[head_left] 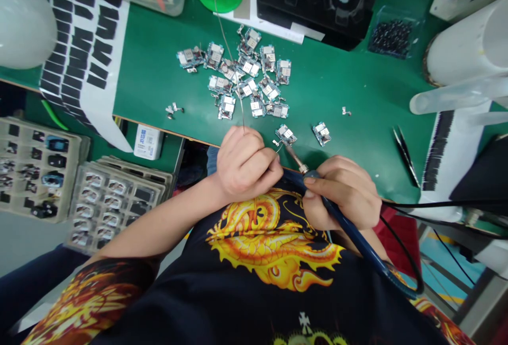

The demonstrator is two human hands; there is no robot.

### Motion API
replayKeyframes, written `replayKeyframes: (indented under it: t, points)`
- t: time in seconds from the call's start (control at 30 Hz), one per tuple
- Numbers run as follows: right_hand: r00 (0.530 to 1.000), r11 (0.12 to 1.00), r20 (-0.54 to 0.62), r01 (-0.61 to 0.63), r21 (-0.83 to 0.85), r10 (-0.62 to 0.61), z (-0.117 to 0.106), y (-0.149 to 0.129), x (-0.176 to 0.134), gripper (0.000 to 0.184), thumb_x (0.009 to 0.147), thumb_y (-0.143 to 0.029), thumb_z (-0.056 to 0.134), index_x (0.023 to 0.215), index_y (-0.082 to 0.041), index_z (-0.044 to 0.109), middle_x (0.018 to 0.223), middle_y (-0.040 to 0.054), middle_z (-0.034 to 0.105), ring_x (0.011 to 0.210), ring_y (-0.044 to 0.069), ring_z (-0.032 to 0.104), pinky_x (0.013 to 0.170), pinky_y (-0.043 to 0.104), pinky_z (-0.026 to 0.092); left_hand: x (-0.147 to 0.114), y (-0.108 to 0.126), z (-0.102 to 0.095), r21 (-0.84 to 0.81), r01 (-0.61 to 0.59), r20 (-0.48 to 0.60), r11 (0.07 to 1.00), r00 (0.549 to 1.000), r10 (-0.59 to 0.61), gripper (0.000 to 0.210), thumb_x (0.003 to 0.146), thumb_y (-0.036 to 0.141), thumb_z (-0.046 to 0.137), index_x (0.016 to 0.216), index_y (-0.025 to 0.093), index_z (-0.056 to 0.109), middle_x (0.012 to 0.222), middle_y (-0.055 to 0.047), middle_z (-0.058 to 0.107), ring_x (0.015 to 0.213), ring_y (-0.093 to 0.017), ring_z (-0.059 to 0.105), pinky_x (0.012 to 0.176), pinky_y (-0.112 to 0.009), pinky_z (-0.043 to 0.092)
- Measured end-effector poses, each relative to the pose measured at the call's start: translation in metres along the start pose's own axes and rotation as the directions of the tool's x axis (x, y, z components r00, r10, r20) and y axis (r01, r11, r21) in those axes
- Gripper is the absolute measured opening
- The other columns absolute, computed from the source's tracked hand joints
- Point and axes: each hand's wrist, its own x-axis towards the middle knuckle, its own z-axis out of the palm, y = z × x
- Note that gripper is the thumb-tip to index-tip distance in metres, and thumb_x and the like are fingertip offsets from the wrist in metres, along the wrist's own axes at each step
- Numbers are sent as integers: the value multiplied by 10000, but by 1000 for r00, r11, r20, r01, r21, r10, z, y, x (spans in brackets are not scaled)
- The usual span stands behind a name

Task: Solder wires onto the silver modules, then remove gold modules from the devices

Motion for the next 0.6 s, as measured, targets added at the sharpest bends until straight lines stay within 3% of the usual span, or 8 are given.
replayKeyframes:
  t: [0.4, 0.6]
  points:
    - [1000, 1000, 1, -19, 21, 19, -3, -2, -1, 250, 833, -98, 698, 1043, -234, 699, 686, -55, 582, 558, 141, 538, 541, 312, 536, -3, -1, 0, 31, 23, 38, 999, 999, -25, 195, 826, 130, 719, 914, 255, 599, 758, 10, 572, 765, -203, 613, 710, -388, 461]
    - [1000, 999, 1, 11, 31, -11, -1, 0, 0, 249, 830, -78, 691, 1039, -213, 698, 695, -46, 606, 543, 134, 548, 527, 308, 521, -1, 0, 0, -19, 7, 2, 1000, 1000, -7, 216, 827, 99, 722, 940, 248, 614, 775, 3, 575, 785, -206, 612, 705, -381, 472]
